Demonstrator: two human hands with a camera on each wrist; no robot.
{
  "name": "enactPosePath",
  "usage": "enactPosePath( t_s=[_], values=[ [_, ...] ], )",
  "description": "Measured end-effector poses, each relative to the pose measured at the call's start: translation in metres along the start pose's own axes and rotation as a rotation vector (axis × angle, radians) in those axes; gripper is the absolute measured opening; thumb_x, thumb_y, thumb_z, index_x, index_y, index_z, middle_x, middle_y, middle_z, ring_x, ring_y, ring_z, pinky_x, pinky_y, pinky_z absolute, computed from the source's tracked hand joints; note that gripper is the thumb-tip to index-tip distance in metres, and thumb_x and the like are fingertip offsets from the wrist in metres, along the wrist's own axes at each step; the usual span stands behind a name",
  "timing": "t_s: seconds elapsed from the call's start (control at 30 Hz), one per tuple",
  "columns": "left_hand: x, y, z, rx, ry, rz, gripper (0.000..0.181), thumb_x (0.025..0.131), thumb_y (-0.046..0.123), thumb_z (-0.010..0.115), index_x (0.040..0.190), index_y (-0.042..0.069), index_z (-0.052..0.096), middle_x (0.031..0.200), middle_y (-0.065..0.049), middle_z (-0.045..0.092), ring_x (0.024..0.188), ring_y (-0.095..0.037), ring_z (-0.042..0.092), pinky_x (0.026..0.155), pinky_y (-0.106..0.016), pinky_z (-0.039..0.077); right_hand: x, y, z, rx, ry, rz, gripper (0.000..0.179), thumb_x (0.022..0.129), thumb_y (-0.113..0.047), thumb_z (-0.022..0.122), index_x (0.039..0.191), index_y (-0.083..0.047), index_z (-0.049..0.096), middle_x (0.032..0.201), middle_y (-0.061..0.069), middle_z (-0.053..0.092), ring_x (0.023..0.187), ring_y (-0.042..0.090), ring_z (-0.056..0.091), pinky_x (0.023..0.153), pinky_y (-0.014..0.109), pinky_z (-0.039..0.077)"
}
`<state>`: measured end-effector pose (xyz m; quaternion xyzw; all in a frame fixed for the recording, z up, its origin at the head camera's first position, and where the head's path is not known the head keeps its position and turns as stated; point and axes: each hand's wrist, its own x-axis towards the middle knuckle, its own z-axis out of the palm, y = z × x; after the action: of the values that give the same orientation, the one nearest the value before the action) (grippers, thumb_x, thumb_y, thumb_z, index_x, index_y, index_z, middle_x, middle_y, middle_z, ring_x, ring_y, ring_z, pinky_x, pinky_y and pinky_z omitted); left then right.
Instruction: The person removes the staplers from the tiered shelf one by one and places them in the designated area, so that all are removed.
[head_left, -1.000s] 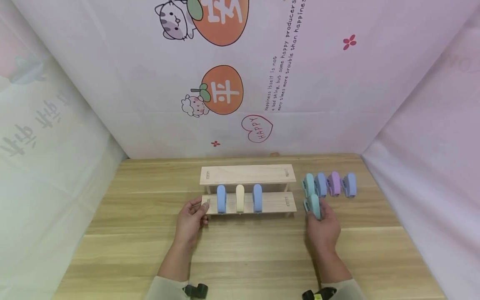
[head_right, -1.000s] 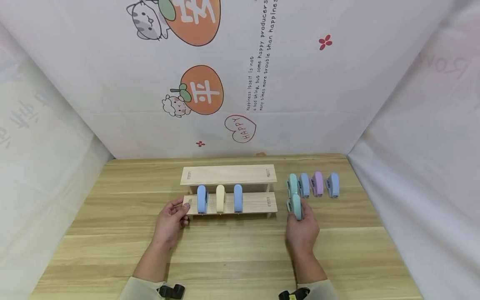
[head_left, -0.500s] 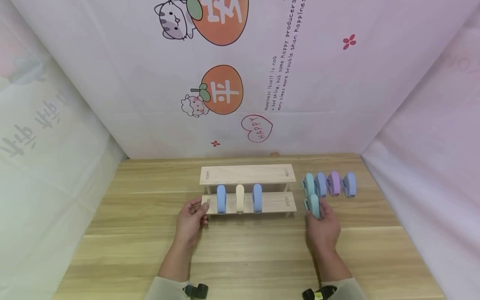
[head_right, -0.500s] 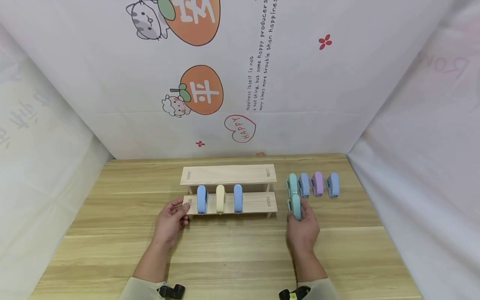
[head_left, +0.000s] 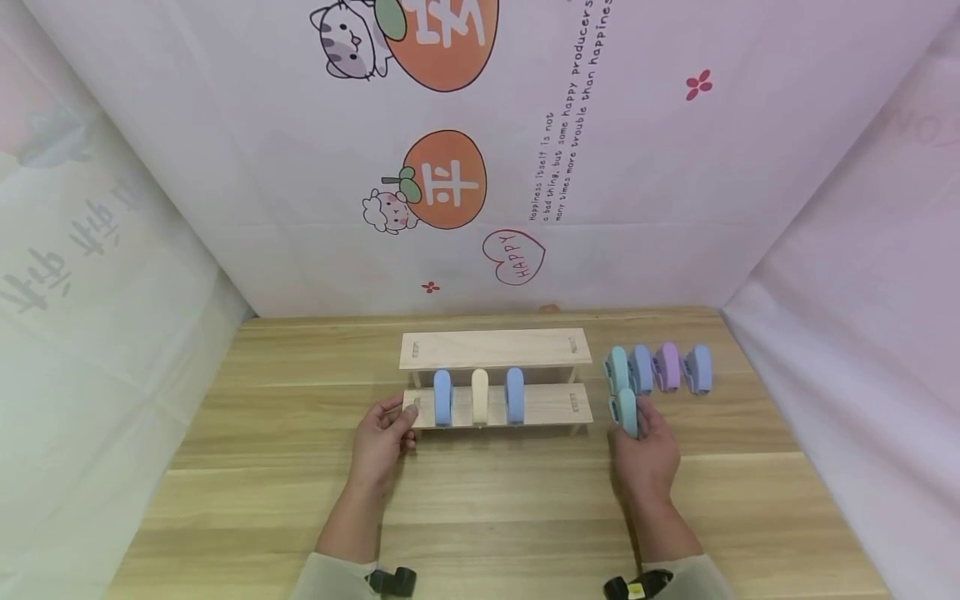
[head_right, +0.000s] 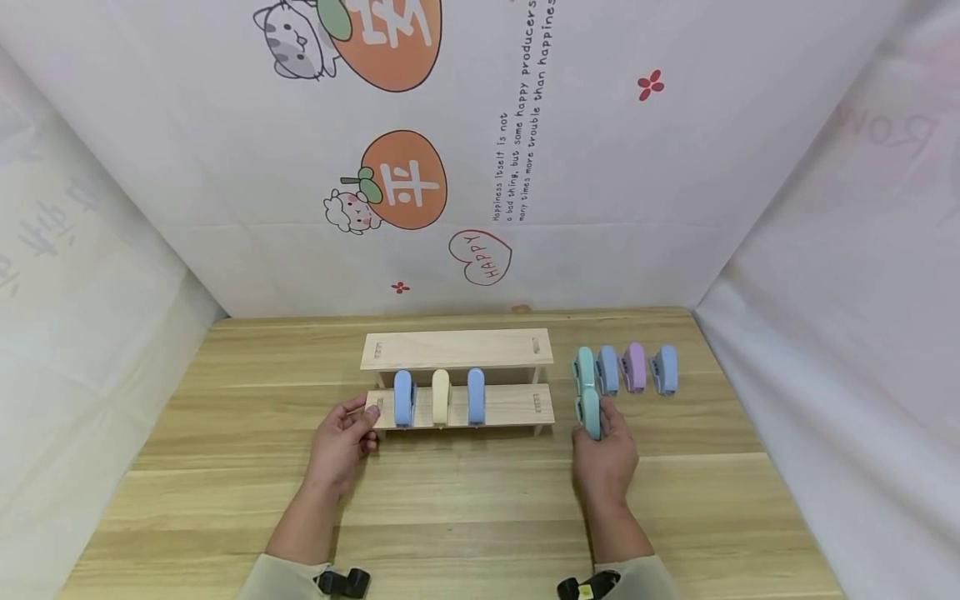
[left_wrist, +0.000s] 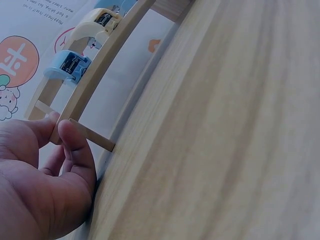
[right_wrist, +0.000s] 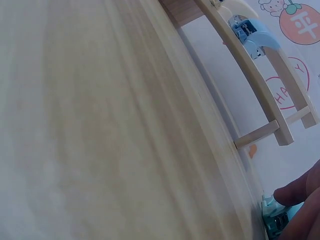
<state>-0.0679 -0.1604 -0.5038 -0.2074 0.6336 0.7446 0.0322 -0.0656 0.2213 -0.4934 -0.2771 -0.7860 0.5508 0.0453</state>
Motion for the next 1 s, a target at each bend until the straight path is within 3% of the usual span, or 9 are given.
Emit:
enactPosePath(
  t_s=[0.57, 1.0],
  values=[
    [0.0, 0.0, -0.001, -0.005, 0.001, 0.003, 0.042, 0.098, 0.02, 0.075, 0.136, 0.012, 0.058, 0.113, -0.012, 0.065, 0.084, -0.02, 0.061, 0.066, -0.026, 0.059, -0.005, -0.002, -0.003, 0.032, 0.001, -0.037, 0.07, 0.094, -0.009, 0.068, 0.158, -0.014, 0.041, 0.162, 0.009, 0.04, 0.15, 0.027, 0.036, 0.123, 0.046, 0.033],
    [-0.001, 0.0, -0.001, -0.001, -0.003, 0.015, 0.044, 0.097, 0.024, 0.076, 0.135, 0.013, 0.058, 0.108, -0.011, 0.066, 0.083, -0.02, 0.06, 0.067, -0.027, 0.06, -0.018, -0.013, -0.004, 0.158, 0.061, -0.134, 0.066, 0.097, -0.01, 0.072, 0.156, -0.017, 0.044, 0.16, 0.004, 0.045, 0.147, 0.02, 0.042, 0.121, 0.037, 0.037]
  ],
)
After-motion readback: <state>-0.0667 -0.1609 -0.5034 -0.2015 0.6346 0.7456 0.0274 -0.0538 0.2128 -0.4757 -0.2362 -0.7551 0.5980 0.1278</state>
